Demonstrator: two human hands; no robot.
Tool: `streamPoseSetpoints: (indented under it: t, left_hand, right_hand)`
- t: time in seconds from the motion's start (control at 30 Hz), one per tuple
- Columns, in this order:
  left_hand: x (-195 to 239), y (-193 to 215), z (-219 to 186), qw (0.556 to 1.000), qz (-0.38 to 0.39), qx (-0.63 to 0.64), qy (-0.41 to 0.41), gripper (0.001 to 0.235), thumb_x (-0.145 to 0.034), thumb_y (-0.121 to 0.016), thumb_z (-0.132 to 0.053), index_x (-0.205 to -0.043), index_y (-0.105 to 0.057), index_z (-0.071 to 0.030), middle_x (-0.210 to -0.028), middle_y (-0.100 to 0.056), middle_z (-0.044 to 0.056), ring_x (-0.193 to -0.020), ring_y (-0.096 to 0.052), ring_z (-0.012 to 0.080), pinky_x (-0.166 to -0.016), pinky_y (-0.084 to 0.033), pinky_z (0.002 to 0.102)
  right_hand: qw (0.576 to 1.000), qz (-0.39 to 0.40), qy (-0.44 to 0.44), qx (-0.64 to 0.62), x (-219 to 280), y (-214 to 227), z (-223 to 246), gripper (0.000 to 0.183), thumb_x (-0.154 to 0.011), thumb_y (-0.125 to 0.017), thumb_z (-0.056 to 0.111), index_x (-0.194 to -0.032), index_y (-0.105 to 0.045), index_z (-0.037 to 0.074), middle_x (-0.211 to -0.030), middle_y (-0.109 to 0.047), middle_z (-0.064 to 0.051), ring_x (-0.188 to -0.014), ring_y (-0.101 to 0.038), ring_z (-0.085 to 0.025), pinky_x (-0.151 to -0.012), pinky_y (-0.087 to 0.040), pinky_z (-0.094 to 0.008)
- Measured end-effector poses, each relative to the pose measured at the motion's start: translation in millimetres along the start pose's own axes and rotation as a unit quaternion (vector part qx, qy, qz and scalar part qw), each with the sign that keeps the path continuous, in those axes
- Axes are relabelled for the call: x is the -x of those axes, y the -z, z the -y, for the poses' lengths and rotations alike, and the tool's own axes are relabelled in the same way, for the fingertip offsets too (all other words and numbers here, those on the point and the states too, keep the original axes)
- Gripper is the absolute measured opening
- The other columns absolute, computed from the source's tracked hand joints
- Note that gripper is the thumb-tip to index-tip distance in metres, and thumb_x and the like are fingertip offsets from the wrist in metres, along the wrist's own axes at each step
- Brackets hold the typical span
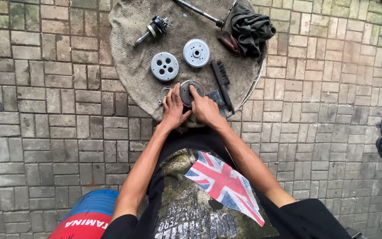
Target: The person scrubs a circular metal mechanical part with a small brush on a cloth-covered surface. Other disassembled parts and tools are visible nearby.
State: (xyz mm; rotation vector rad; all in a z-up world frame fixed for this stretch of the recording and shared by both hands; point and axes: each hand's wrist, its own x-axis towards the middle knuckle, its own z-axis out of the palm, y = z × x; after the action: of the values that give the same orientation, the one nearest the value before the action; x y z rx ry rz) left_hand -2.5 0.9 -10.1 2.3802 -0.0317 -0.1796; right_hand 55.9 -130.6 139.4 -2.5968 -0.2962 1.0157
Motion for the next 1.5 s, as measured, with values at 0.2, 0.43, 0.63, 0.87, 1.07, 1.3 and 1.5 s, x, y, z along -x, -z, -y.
streamPoseSetpoints:
  t: [0.2,0.43,0.63,0.87,1.07,1.3,1.5]
  left_hand:
    - [1,-9,8,1.0,-0.013,-0.015,0.002,0.116,-0.077,-0.075,-0.029,-0.161,0.002,-0.004,-0.168,-0.011,0.013,-0.147,-0.017,0.0313,-0.117,-0.01,0.049]
    - [1,5,-3,1.0,-0.002,0.007,0.013,0.125,-0.072,-0.084,-0.028,-0.161,0.0,-0.006,-0.166,-0.013,0.017,-0.146,-0.017,0.036,-0.116,-0.008,0.057]
    - [0,-3,2,1.0,0.005,-0.01,0.019,0.132,-0.064,-0.084,-0.013,-0.162,0.005,-0.009,-0.168,-0.01,0.014,-0.147,-0.016,0.0338,-0.117,-0.009,0.053]
    - [2,1,2,0.999,0.006,-0.027,0.018,0.125,-0.074,-0.084,-0.032,-0.162,0.001,-0.008,-0.167,-0.013,0.013,-0.147,-0.017,0.0323,-0.118,-0.011,0.055]
    - [3,3,-3,0.999,0.005,-0.026,0.026,0.126,-0.073,-0.085,-0.029,-0.162,0.001,-0.009,-0.166,-0.015,0.013,-0.146,-0.019,0.0332,-0.117,-0.011,0.055]
    - [2,12,-11,1.0,0.0,0.002,0.025,0.125,-0.072,-0.085,-0.029,-0.162,-0.001,-0.01,-0.165,-0.017,0.013,-0.147,-0.018,0.0323,-0.117,-0.01,0.053]
    - [3,3,-10,1.0,-0.001,0.003,0.024,0.126,-0.071,-0.087,-0.027,-0.162,-0.001,-0.009,-0.165,-0.018,0.016,-0.146,-0.019,0.0362,-0.117,-0.009,0.056]
  right_hand:
    - [0.998,0.017,0.033,0.042,-18,-41,6,0.062,-0.097,-0.038,0.021,-0.158,-0.029,0.025,-0.096,-0.071,-0.033,-0.098,-0.07,-0.056,-0.086,-0.055,-0.064]
    - [1.0,0.004,0.006,-0.025,-1,1,12,0.063,-0.097,-0.036,0.02,-0.16,-0.028,0.022,-0.106,-0.067,-0.04,-0.108,-0.064,-0.06,-0.094,-0.049,-0.067]
    - [0.998,0.039,0.036,0.024,2,-39,0,0.065,-0.098,-0.041,0.029,-0.16,-0.023,0.035,-0.101,-0.07,-0.033,-0.105,-0.068,-0.055,-0.09,-0.052,-0.065]
    - [0.998,0.021,-0.003,-0.063,13,-25,-3,0.064,-0.096,-0.036,0.026,-0.159,-0.03,0.032,-0.103,-0.076,-0.022,-0.108,-0.067,-0.052,-0.096,-0.051,-0.065]
    - [0.995,0.015,-0.044,-0.092,13,-7,7,0.065,-0.098,-0.034,0.022,-0.162,-0.022,0.028,-0.112,-0.069,-0.036,-0.114,-0.062,-0.058,-0.1,-0.047,-0.068]
    - [0.995,0.022,-0.077,-0.052,27,-29,-28,0.066,-0.1,-0.032,0.025,-0.163,-0.018,0.034,-0.104,-0.069,-0.038,-0.108,-0.065,-0.058,-0.095,-0.05,-0.065]
    - [0.995,-0.006,-0.08,-0.067,0,-20,-25,0.066,-0.101,-0.036,0.025,-0.164,-0.015,0.031,-0.11,-0.066,-0.039,-0.111,-0.063,-0.059,-0.097,-0.05,-0.066]
